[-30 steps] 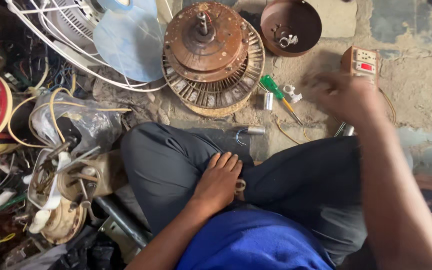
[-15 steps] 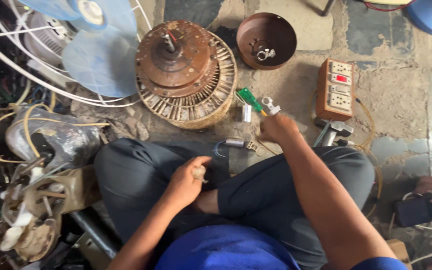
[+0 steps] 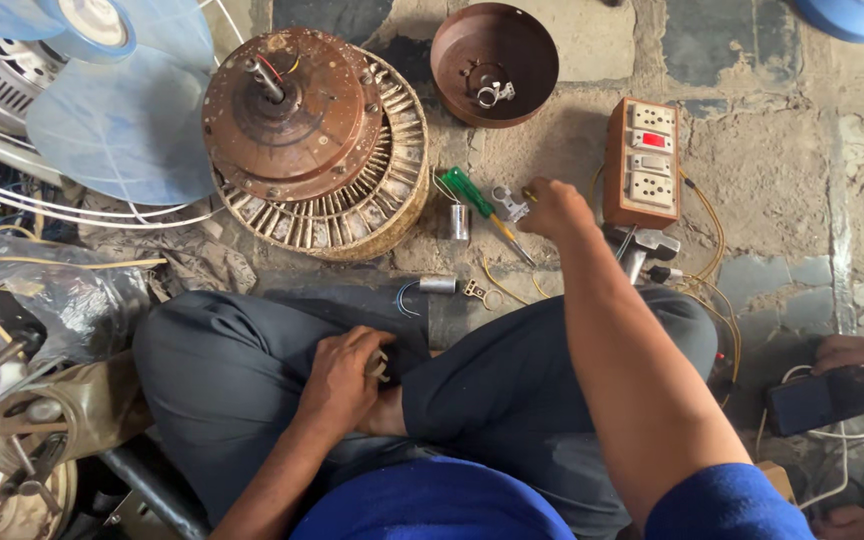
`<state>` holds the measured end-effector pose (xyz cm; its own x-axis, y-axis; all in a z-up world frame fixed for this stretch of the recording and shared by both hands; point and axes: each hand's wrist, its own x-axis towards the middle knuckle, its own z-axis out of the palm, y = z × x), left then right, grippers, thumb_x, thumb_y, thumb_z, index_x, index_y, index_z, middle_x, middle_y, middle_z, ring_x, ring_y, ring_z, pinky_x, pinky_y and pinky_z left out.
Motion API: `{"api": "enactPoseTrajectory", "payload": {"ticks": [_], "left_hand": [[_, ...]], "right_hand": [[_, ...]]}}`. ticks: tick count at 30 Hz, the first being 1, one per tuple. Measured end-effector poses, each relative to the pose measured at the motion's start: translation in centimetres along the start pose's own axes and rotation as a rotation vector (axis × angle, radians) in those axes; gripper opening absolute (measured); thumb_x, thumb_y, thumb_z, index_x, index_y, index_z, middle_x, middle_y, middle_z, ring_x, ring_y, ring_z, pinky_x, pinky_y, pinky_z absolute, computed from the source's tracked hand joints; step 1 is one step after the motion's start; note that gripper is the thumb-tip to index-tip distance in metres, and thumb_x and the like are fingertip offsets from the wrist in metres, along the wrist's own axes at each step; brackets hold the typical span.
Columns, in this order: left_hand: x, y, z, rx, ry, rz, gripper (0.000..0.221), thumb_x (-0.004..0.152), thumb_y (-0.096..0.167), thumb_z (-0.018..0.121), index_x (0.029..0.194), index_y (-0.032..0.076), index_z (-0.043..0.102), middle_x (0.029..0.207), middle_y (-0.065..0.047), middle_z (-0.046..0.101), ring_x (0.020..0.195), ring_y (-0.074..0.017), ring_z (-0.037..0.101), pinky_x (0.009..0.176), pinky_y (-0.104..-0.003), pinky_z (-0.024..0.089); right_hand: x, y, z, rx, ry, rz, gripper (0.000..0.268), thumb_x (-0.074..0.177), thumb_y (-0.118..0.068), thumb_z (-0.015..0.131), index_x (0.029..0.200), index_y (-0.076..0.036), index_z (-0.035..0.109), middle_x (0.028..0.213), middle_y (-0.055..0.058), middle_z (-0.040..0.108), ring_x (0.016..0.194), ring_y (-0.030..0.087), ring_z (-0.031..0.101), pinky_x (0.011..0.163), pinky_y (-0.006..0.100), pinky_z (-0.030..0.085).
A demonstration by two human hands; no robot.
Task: The person sits on the floor and repairs a disassembled fan motor. They use a screwdriver to adjust components on the motor's central shaft, then use a hammer to tap a metal part into place. Finally, they connect wires to a capacitor and secure it to the motor assembly.
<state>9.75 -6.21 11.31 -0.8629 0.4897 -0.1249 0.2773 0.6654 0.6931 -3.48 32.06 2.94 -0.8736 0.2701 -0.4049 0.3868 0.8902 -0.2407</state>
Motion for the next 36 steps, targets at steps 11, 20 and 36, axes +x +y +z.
{"api": "enactPoseTrajectory", "payload": {"ticks": [11,20,36], "left_hand": [[0.1,-0.6,0.2,0.019,-0.009,0.033,0.046,0.069,-0.007,0.062,0.112,0.008,0.07,0.11,-0.01,0.07,0.109,-0.0325,0.065,0.097,-0.046,0.044],[1.6,-1.2,1.7,0.145,-0.029,0.055,0.044,0.071,-0.003,0.061,0.113,0.009,0.07,0.108,-0.009,0.07,0.11,-0.0312,0.062,0.099,-0.047,0.042],[2.1,-2.2,3.0,0.269,-0.084,0.069,0.051,0.066,0.003,0.067,0.116,0.012,0.068,0.107,-0.006,0.069,0.103,-0.031,0.063,0.096,-0.048,0.043]], "right_hand": [[1.6,2.2,-7.3,0.714,0.269,0.308,0.041,0.105,-0.04,0.056,0.108,-0.002,0.071,0.091,0.016,0.075,0.069,0.02,0.069,0.059,0.037,0.053],[-5.9,11.7,-10.5,1.392,0.37,0.311,0.019,0.104,-0.028,0.061,0.108,-0.01,0.064,0.081,0.006,0.071,0.044,0.009,0.049,0.04,0.029,0.041],[-7.5,23.0,-5.9,0.762,1.018,0.317,0.025,0.097,-0.027,0.083,0.092,-0.004,0.073,0.076,0.003,0.072,0.061,0.006,0.06,0.056,0.027,0.046]]}}
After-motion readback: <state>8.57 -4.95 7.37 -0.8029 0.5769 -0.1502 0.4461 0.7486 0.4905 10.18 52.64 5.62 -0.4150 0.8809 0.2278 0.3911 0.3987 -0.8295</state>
